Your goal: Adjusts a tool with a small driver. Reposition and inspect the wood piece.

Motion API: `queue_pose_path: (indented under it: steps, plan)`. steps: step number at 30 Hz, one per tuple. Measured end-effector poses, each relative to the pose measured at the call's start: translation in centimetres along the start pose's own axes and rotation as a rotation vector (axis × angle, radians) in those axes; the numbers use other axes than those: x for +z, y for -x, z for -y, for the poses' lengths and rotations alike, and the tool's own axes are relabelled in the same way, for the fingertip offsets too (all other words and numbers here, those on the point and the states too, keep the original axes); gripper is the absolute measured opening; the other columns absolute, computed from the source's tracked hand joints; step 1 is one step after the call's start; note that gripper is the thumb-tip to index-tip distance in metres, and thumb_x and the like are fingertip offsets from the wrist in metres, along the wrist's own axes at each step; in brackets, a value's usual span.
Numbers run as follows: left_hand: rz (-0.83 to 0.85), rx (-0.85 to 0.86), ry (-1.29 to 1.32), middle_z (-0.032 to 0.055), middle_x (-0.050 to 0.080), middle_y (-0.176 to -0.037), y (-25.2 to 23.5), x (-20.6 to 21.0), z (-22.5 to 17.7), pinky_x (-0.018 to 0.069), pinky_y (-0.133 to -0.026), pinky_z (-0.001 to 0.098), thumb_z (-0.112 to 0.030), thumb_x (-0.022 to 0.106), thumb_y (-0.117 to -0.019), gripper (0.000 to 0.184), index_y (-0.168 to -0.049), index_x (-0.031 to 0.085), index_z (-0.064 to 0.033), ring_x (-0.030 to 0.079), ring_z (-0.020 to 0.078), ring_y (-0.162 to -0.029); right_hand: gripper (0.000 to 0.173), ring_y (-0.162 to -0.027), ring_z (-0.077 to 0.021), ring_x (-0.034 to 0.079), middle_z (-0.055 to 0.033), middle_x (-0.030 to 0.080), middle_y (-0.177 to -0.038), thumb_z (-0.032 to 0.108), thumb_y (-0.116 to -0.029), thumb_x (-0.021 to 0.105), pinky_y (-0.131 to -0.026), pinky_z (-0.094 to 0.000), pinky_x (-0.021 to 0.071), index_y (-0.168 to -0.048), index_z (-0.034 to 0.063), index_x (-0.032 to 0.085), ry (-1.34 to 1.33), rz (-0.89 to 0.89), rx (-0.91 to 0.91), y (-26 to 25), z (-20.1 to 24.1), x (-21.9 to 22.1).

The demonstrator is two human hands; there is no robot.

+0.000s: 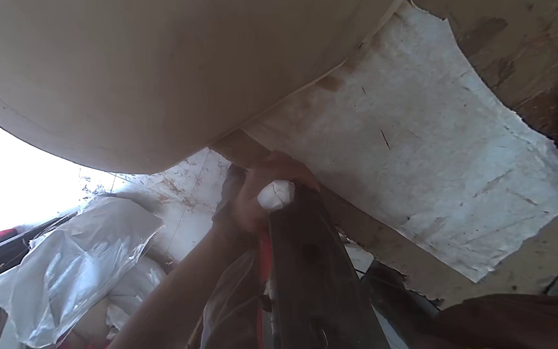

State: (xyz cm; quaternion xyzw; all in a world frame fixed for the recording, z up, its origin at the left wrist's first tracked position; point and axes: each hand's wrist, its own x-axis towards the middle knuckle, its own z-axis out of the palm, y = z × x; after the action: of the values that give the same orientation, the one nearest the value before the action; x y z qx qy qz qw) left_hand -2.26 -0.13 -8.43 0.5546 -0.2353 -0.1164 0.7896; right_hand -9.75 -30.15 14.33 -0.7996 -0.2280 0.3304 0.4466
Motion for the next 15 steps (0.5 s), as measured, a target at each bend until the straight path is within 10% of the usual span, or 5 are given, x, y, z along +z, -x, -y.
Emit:
queue_pose_path:
  steps: [15]
  plan:
    - [-0.024, -0.087, 0.067, 0.0120, 0.072, -0.097, -0.3, 0.0, -0.4, 0.0532, -0.089, 0.0384, -0.066, 0.041, -0.0974, 0.073, -0.100, 0.074, -0.0009, 0.065, 0.0221, -0.097, 0.027, -0.081, -0.0225, 0.068, -0.0118, 0.071, -0.095, 0.023, -0.0947, 0.074, -0.065, -0.0376, 0.0552, -0.121, 0.0168, 0.075, 0.036, -0.201, 0.231, 0.1, 5.1, 4.7]
